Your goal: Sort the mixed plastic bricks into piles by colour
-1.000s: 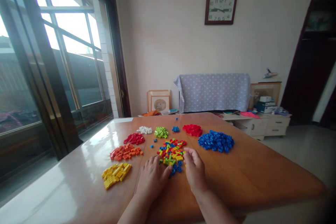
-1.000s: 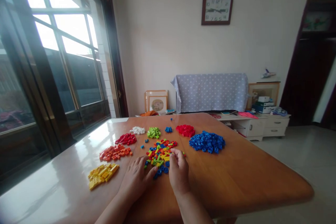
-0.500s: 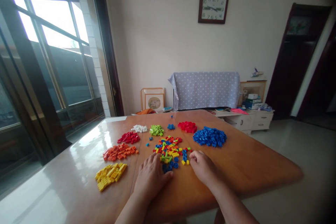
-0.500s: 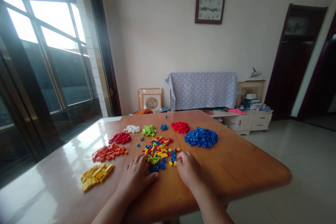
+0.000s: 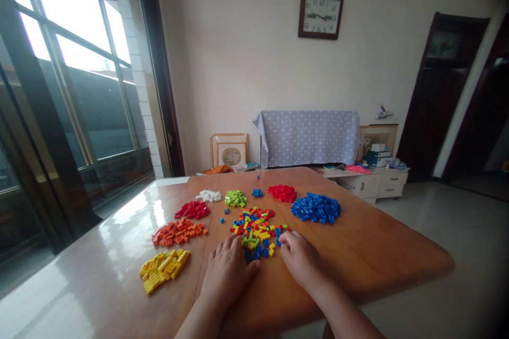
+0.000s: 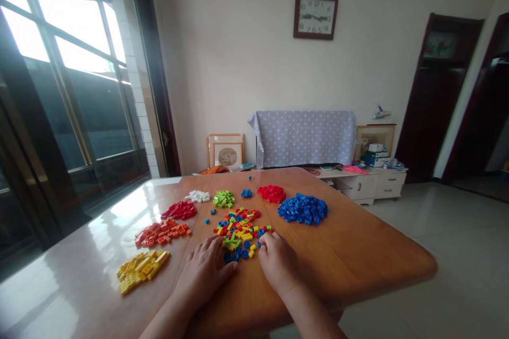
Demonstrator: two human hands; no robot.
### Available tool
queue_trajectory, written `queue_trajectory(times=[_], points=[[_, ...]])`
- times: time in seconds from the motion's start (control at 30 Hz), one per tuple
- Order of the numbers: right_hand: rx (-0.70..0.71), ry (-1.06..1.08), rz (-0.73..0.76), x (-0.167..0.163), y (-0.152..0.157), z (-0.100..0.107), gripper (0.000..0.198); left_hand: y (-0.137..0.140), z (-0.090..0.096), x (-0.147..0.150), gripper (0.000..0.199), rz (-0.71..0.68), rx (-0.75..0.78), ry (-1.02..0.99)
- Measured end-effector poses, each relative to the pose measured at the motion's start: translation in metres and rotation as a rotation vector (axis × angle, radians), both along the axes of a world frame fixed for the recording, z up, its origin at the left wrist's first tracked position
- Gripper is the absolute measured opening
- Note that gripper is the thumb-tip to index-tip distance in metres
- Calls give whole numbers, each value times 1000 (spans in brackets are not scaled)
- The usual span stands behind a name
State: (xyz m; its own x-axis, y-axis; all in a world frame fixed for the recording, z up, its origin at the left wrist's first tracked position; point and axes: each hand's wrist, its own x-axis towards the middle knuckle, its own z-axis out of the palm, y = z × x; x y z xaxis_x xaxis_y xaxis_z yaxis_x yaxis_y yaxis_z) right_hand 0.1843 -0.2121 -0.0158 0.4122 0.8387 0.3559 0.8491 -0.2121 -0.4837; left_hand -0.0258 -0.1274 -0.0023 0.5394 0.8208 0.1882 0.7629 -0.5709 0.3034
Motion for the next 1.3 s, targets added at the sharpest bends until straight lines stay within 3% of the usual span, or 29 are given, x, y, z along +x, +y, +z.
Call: queue_trajectory(times=[0.5,0.8,1.0,1.3], points=[[-86,-144,-24,15,9,1,8,7,-2,2,69,-1,-4,-14],[-192,-133,-291,95,2,-4,11,5,1,2,72,9,-22,17],[-84,23,-339,129,3,-18,25,5,2,3,73,18,-22,24],[27,109,-309,124,5,-23,39,5,3,4,74,25,-28,32]])
